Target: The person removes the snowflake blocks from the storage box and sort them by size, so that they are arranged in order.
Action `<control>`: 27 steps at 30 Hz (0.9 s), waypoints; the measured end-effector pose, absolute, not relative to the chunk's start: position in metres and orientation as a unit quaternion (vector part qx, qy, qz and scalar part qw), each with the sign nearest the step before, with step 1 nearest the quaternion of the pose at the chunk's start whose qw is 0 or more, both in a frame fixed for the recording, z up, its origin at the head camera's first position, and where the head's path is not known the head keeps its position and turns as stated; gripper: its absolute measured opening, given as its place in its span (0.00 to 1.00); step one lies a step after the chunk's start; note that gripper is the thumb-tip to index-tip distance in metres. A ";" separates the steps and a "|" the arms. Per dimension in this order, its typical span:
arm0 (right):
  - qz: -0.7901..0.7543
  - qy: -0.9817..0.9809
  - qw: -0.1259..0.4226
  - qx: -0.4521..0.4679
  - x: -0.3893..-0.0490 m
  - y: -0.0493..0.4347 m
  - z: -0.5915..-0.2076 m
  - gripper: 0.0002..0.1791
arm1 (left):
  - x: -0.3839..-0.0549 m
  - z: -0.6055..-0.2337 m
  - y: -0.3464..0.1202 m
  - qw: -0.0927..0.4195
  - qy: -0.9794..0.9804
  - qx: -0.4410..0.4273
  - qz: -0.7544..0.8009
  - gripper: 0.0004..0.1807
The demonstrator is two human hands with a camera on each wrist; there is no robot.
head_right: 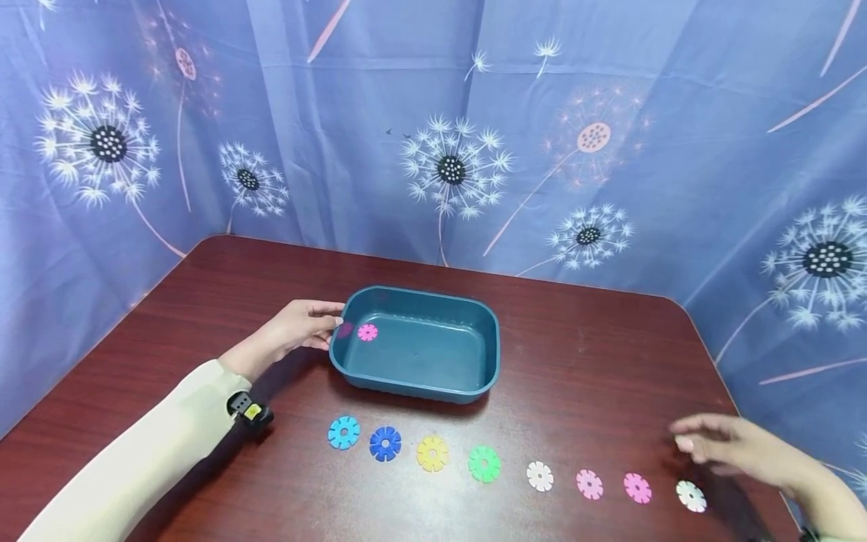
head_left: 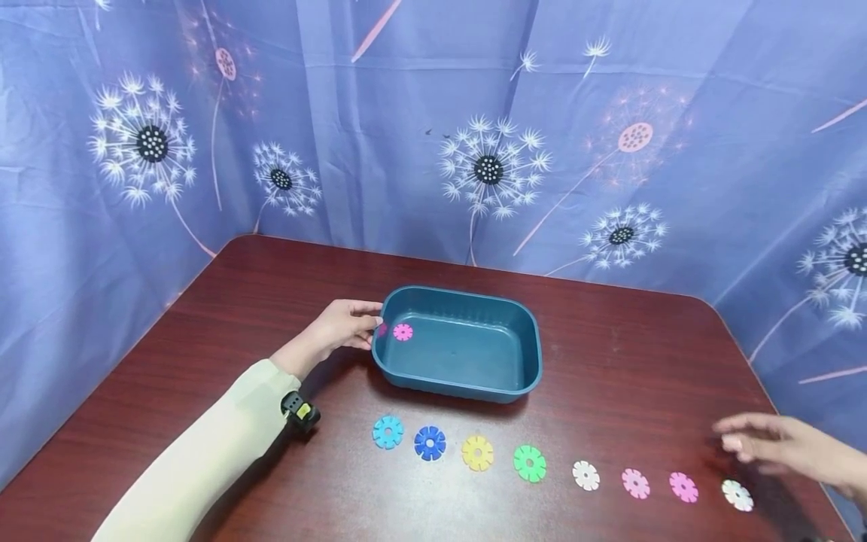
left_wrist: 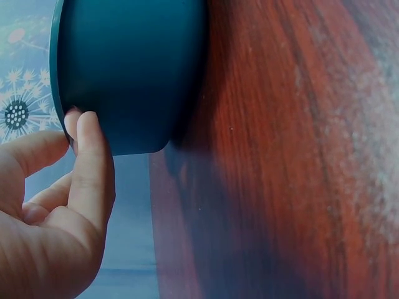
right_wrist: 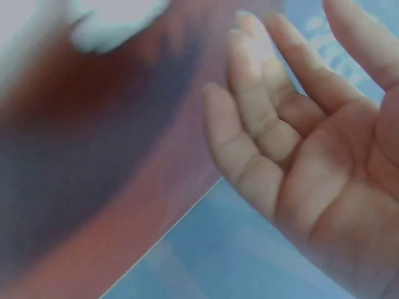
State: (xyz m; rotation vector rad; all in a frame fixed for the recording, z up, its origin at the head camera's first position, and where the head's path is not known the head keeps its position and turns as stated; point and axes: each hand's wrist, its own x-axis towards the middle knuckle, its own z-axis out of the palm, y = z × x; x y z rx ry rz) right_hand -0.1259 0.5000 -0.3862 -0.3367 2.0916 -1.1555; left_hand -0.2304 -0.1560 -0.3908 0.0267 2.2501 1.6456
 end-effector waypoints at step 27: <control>-0.297 0.845 0.321 -0.308 -0.288 0.165 -0.295 0.24 | -0.228 -0.388 -0.156 0.175 0.800 0.005 0.575 0.27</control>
